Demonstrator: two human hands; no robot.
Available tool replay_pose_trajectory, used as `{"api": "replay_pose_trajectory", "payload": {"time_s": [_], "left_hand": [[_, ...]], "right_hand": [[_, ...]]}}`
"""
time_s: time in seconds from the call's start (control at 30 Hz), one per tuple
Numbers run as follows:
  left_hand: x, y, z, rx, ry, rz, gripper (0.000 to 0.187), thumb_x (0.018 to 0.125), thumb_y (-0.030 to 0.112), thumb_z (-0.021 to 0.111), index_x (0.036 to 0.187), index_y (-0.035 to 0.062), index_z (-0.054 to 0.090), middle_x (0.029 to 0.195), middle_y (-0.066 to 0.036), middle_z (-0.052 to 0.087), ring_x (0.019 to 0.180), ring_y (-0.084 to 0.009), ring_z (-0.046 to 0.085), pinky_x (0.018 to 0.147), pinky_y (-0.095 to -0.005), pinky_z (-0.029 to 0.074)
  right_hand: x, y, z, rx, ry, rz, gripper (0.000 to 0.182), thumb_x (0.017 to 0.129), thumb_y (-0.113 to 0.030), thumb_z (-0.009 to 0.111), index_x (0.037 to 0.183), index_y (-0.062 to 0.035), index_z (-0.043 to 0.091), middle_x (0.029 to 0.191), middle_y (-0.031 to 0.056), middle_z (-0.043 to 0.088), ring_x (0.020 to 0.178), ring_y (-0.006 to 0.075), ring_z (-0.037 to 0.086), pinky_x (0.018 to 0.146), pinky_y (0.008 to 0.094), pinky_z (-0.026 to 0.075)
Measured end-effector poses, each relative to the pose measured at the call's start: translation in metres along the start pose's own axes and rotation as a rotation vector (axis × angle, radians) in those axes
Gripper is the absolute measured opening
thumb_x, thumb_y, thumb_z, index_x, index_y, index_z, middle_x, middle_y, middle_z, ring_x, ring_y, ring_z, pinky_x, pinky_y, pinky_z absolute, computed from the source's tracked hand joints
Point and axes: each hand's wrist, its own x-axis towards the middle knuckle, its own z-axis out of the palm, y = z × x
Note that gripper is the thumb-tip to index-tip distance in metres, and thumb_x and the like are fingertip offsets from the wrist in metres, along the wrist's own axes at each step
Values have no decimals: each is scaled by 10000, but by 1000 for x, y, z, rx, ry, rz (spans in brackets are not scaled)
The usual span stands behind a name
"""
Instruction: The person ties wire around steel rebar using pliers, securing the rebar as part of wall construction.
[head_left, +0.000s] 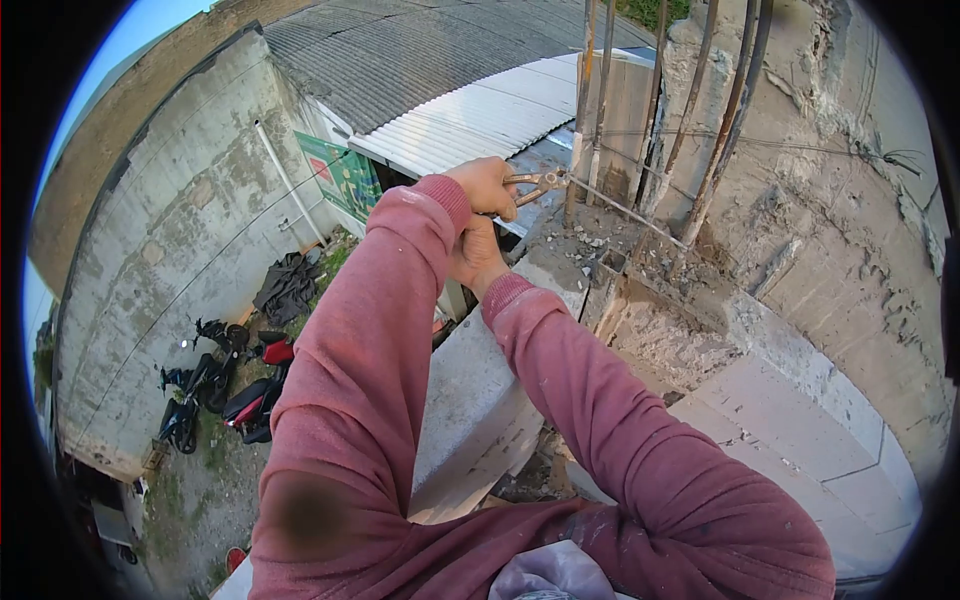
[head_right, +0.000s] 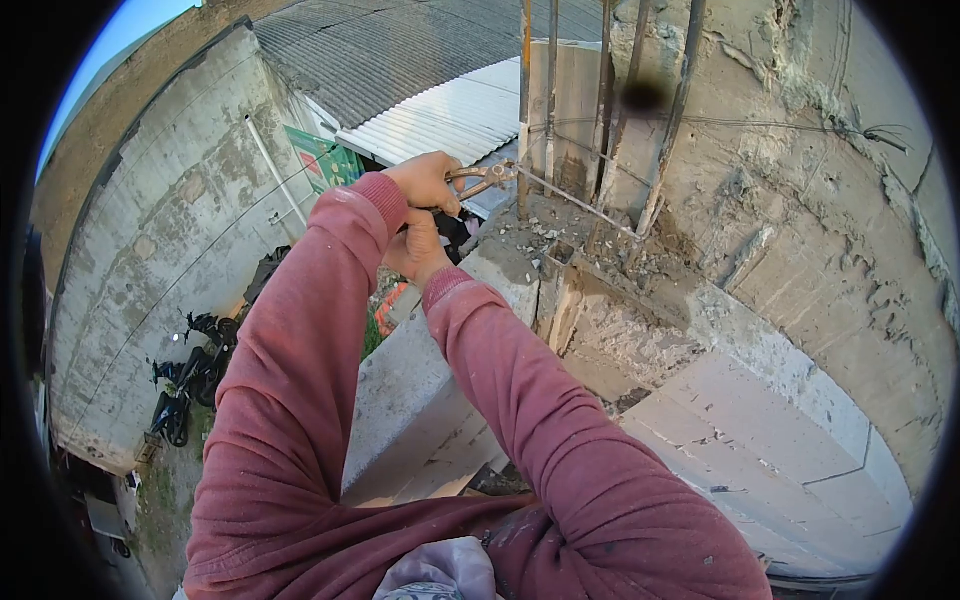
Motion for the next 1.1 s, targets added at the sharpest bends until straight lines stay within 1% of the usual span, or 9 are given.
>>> {"api": "replay_pose_trajectory", "payload": {"time_s": [0.27,0.53,0.6,0.7,0.8,0.93,0.97,1.07,1.1], "left_hand": [[-1,4,7,-91,10,-1,246,567,151,740,736,2,641,686,-129,639,666,-242,615,626,-357,479],[-16,50,21,-92,-146,-167,393,725,269,712,940,-41,600,829,-128,632,744,-199,586,677,-305,452],[-28,67,31,-127,-274,-71,498,790,376,671,1016,-61,598,900,-167,642,815,-226,614,729,-305,473],[-65,101,50,-653,-493,-58,687,841,535,562,1149,-79,540,1027,-234,623,938,-304,626,801,-355,501],[-59,90,35,-655,-426,-137,727,878,559,489,1253,-63,466,1151,-287,560,1050,-373,585,849,-422,501],[-34,79,45,-1157,-50,-109,491,917,418,513,1054,-53,539,929,-178,634,745,-168,633,664,-308,535],[-23,80,55,-1292,-112,8,350,911,317,555,977,-26,538,792,-69,612,602,-64,549,565,-239,504],[-6,68,78,-1277,-121,61,230,888,154,555,1051,-6,526,851,-82,644,600,-83,587,557,-219,493],[-13,69,78,-1248,-96,24,230,886,140,547,1062,-6,522,860,-95,647,608,-95,595,568,-226,495]], "right_hand": [[3,14,13,177,-40,-70,339,786,-242,577,1079,-72,570,1091,88,603,1016,241,579,906,396,469],[-70,-10,24,95,115,10,323,757,-233,509,1023,-74,597,1024,91,644,972,282,593,907,413,452],[-147,-66,56,113,-14,227,144,789,-252,541,745,-116,527,610,-7,498,609,182,493,613,348,448],[-204,-133,66,443,-47,408,295,909,-370,486,816,-92,517,644,-2,491,601,162,462,547,287,420],[-192,-133,80,242,80,407,275,916,-342,478,846,-79,510,662,6,499,606,157,465,552,281,426],[-181,-126,99,404,2,239,224,925,-245,473,965,-28,510,686,15,501,635,166,479,627,309,467],[-177,-128,90,380,-54,256,280,920,-193,465,1101,19,492,757,39,551,718,195,546,748,339,501],[-187,-132,92,24,170,183,414,938,-170,419,1260,89,389,887,93,600,905,244,595,841,380,508],[-187,-142,66,-41,41,303,503,892,-126,444,1333,84,326,1097,165,586,1102,296,544,961,450,440]]}}
